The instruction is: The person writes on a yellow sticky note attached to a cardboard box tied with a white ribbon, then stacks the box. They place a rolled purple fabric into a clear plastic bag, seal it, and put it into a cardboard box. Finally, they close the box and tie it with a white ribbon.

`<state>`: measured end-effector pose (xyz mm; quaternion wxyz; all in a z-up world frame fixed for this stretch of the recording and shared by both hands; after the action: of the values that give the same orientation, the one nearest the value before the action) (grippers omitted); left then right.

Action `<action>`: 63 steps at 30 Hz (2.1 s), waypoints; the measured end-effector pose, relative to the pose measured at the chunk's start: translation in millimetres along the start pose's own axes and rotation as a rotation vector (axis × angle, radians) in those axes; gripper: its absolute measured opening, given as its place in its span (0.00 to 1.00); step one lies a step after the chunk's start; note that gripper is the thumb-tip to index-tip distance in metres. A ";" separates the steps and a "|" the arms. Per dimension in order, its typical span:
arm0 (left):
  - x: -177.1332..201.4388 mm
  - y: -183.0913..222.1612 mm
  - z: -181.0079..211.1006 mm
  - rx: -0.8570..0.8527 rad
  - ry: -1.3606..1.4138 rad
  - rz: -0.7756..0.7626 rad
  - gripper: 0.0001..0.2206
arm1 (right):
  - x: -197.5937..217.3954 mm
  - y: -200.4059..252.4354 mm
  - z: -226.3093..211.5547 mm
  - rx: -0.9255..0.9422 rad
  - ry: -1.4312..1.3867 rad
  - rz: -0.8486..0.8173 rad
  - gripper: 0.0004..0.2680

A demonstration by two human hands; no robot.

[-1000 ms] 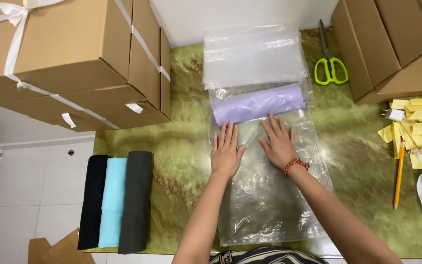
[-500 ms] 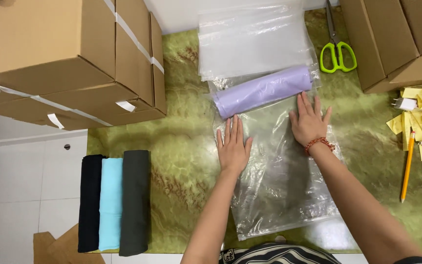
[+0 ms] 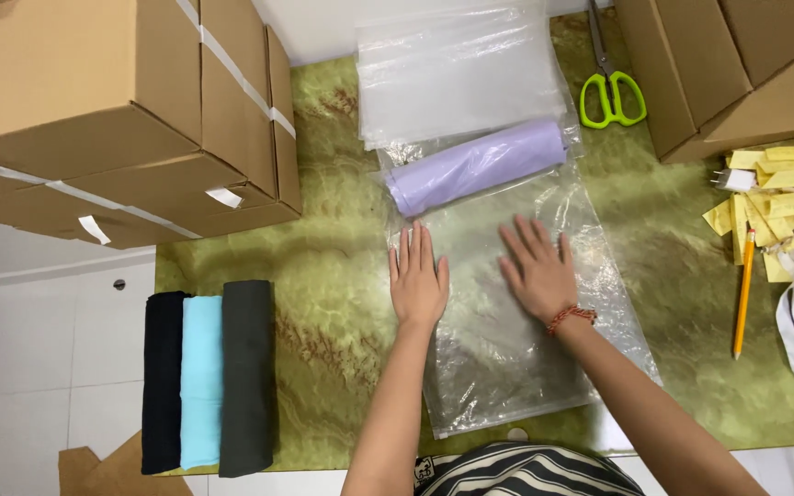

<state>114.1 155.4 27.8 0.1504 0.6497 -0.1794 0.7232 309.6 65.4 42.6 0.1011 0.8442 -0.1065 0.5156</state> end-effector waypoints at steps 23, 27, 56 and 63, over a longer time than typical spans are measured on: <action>12.5 147.8 -36.5 -0.031 0.078 -0.135 0.28 | -80.9 169.6 -128.3 0.549 -0.241 -0.382 0.21; 19.5 165.9 -36.9 -0.042 0.111 -0.193 0.27 | -96.1 194.0 -136.0 0.633 -0.154 -0.467 0.18; 23.4 188.5 -48.7 0.222 0.682 -0.083 0.11 | -64.2 140.2 -121.3 0.045 -0.425 -0.424 0.10; 6.8 188.7 -52.8 0.249 0.629 0.000 0.11 | -61.0 139.7 -126.1 0.069 -0.481 -0.395 0.09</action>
<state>-18.4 11.2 17.6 0.1179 0.4082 -0.0343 0.9046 135.7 -28.2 53.1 0.1423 0.9493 0.0562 0.2746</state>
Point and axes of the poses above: each hand's wrist, its own y-axis away from the middle knuckle, its own x-axis out of the back of the hand, z = x × y, the point moved 7 cm from there along -y, towards the middle knuckle, and after that the axes turned 14 degrees about -y, right-handed, at the moved point
